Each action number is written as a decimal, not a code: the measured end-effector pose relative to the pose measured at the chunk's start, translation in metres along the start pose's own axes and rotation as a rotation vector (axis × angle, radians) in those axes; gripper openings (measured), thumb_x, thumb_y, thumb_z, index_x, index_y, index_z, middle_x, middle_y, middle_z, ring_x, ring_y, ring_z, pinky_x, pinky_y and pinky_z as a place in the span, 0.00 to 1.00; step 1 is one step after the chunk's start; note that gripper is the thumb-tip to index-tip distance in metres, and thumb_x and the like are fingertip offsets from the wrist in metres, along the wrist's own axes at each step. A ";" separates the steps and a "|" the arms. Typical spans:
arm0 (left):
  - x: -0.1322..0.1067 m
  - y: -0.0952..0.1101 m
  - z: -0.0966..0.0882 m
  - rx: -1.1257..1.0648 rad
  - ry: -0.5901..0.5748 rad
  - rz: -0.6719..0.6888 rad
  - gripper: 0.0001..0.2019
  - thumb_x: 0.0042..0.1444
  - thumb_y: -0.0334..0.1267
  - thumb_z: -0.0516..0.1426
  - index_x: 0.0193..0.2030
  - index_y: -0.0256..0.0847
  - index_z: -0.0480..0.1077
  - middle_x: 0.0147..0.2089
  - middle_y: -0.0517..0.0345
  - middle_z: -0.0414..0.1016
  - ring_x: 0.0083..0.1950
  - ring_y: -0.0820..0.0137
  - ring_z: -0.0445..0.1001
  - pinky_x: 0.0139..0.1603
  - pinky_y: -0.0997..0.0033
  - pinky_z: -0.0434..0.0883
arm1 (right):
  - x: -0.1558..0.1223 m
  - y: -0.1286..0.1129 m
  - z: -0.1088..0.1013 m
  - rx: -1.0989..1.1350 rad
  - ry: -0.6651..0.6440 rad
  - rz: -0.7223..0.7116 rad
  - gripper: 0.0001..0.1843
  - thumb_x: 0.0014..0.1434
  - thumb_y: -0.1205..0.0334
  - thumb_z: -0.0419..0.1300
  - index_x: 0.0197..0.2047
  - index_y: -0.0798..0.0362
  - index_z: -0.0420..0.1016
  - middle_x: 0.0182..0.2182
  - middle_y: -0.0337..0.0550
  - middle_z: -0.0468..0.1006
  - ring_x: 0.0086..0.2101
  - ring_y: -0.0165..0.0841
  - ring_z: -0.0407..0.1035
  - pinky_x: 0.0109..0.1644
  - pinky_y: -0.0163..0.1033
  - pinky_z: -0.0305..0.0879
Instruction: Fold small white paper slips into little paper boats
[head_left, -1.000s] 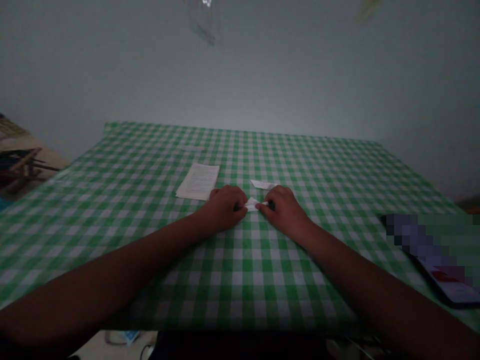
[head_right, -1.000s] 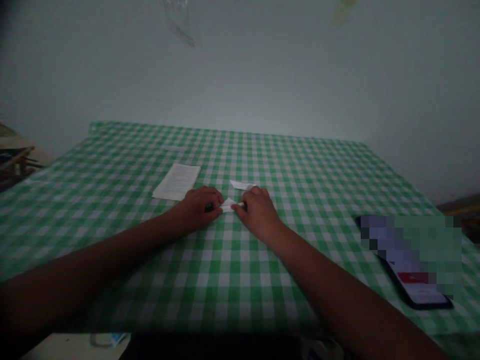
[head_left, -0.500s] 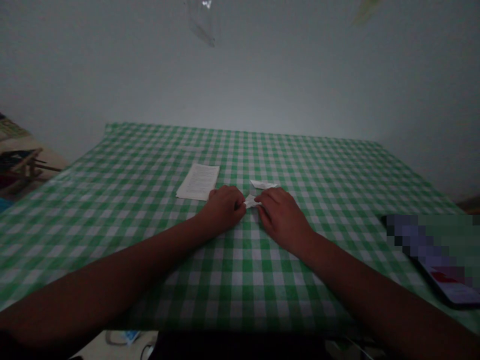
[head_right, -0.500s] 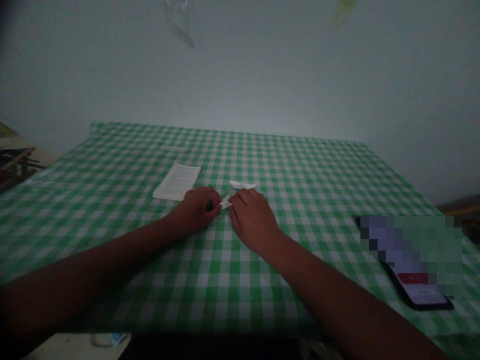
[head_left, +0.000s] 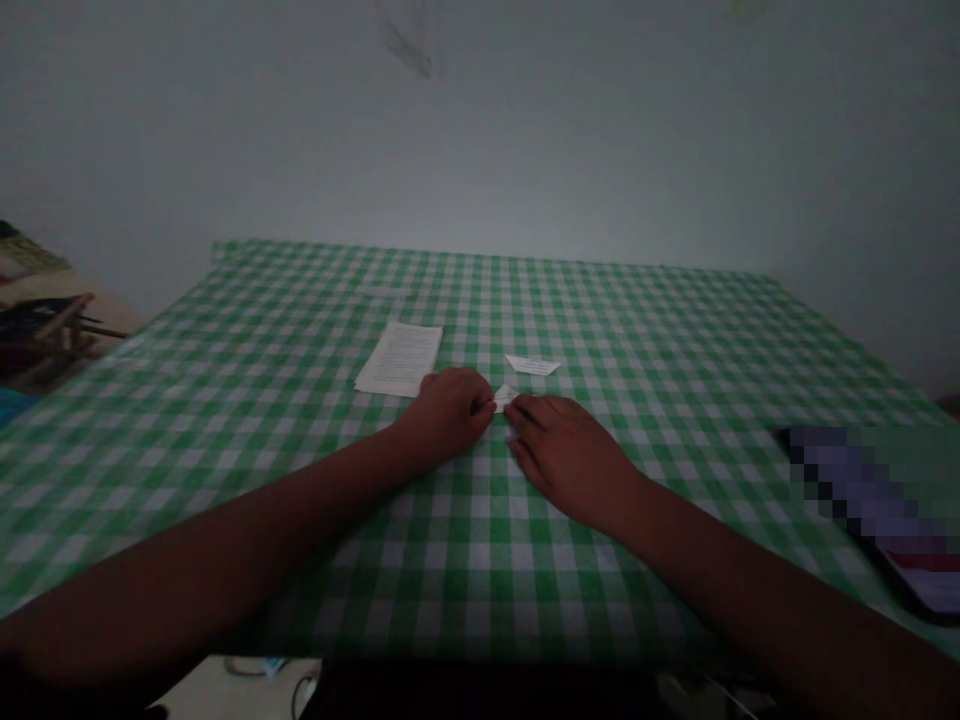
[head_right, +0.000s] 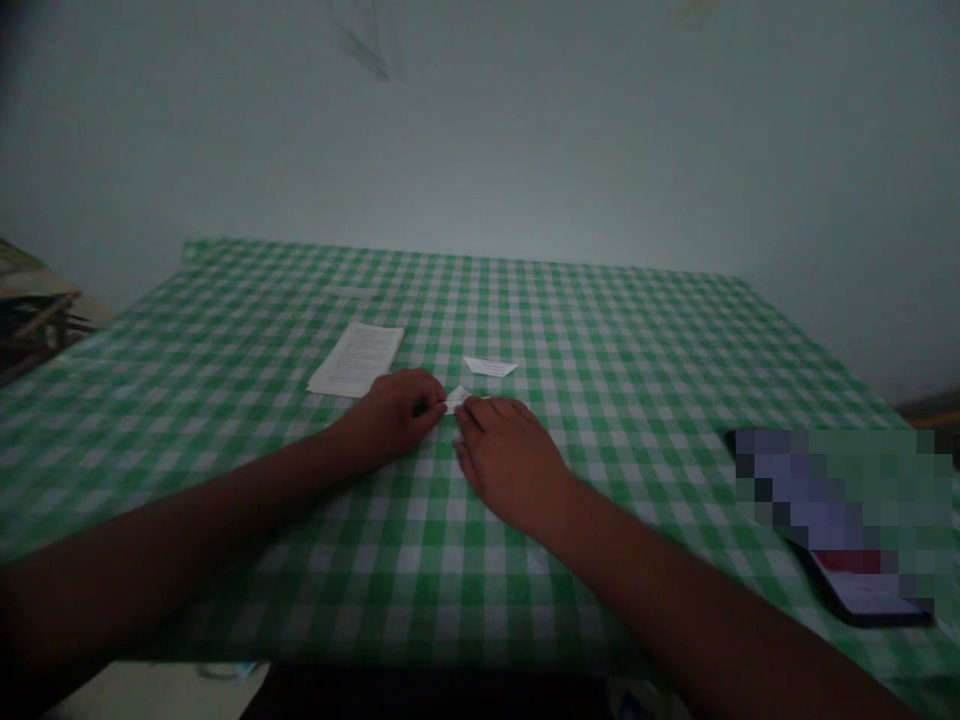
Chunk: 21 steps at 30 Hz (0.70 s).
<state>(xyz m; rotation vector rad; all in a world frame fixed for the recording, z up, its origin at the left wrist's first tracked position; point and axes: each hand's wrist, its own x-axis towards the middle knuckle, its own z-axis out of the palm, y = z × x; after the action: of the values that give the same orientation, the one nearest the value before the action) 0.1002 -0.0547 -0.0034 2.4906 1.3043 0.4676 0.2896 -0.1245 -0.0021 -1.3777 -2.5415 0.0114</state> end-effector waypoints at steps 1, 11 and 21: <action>0.000 0.000 0.000 0.005 -0.003 -0.001 0.05 0.60 0.35 0.56 0.33 0.40 0.69 0.38 0.56 0.74 0.44 0.64 0.71 0.48 0.59 0.68 | 0.000 0.000 0.000 -0.002 0.000 0.003 0.21 0.68 0.61 0.51 0.61 0.58 0.69 0.56 0.54 0.72 0.55 0.46 0.66 0.60 0.55 0.63; 0.002 -0.001 0.000 0.014 -0.004 -0.013 0.06 0.59 0.35 0.57 0.30 0.40 0.68 0.38 0.56 0.74 0.44 0.64 0.72 0.49 0.58 0.67 | 0.001 -0.001 -0.002 0.008 -0.025 0.010 0.22 0.68 0.61 0.51 0.61 0.60 0.69 0.56 0.54 0.72 0.53 0.46 0.66 0.59 0.54 0.64; 0.001 -0.003 0.001 -0.012 -0.008 0.002 0.07 0.58 0.35 0.57 0.29 0.40 0.67 0.38 0.56 0.74 0.43 0.65 0.71 0.49 0.60 0.67 | 0.001 -0.001 -0.002 0.034 -0.022 0.012 0.22 0.67 0.61 0.51 0.61 0.61 0.69 0.57 0.55 0.72 0.55 0.47 0.65 0.60 0.54 0.64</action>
<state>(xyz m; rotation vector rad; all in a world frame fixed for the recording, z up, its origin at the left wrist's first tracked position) 0.0987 -0.0521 -0.0054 2.4822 1.2920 0.4645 0.2889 -0.1244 0.0006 -1.3871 -2.5392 0.0720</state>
